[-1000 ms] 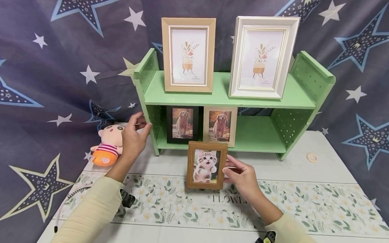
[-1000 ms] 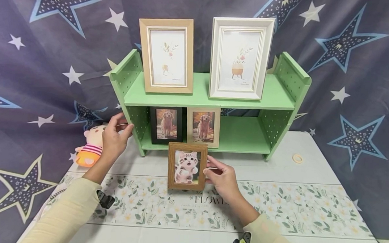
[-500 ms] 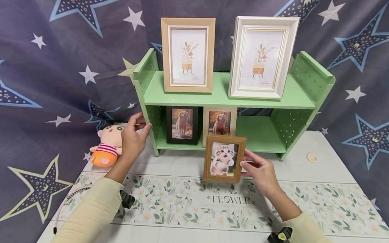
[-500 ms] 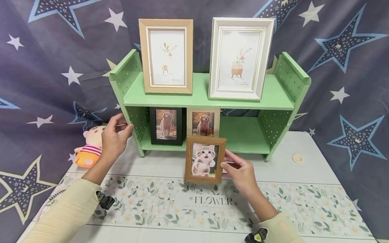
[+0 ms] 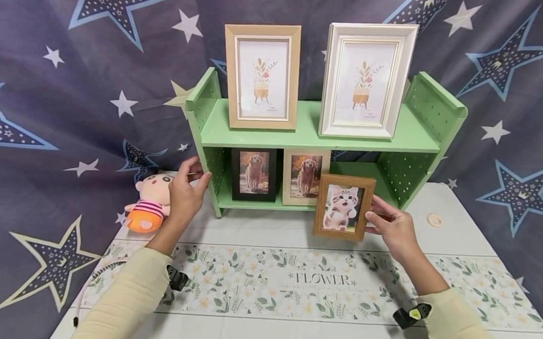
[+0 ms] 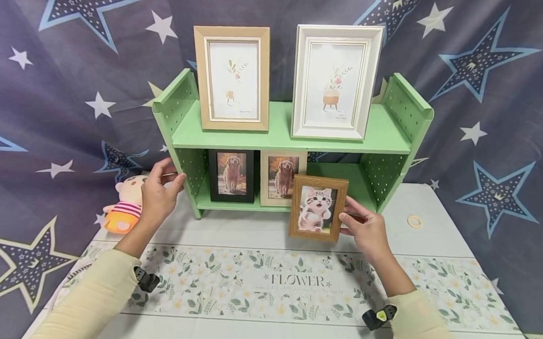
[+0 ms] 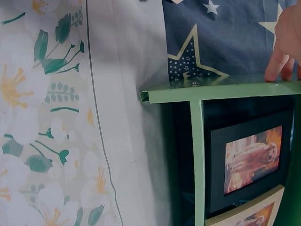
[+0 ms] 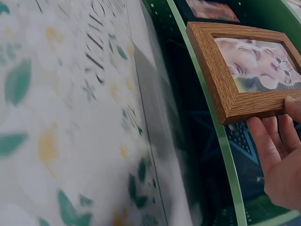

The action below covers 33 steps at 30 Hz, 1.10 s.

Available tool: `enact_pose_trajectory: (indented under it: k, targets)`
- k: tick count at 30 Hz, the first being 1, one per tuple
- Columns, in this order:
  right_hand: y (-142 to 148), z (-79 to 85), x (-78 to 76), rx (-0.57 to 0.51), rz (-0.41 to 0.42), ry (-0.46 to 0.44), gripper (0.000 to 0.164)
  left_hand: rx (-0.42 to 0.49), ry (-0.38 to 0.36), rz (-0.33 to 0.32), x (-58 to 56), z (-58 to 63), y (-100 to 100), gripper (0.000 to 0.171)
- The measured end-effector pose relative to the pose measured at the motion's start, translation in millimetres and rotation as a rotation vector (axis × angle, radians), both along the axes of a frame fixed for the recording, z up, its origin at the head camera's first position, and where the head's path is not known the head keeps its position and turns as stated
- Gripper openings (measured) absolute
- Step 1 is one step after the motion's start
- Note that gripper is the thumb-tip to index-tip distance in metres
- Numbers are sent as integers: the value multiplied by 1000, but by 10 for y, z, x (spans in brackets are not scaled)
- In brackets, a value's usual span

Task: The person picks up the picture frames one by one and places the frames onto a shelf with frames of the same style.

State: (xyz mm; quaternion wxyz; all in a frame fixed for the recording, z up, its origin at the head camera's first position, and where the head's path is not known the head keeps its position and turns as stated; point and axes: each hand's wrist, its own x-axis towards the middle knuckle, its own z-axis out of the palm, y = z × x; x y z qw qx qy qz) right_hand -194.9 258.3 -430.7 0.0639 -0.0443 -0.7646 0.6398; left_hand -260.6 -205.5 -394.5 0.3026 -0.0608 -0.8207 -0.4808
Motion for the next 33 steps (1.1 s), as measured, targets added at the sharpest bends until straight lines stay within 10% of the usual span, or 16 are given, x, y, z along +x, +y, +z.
enact_pose_trajectory:
  k: [33]
  targets:
    - [364,182,-485,21,-110,26,54,-7,-6,4,2,-1,0,47]
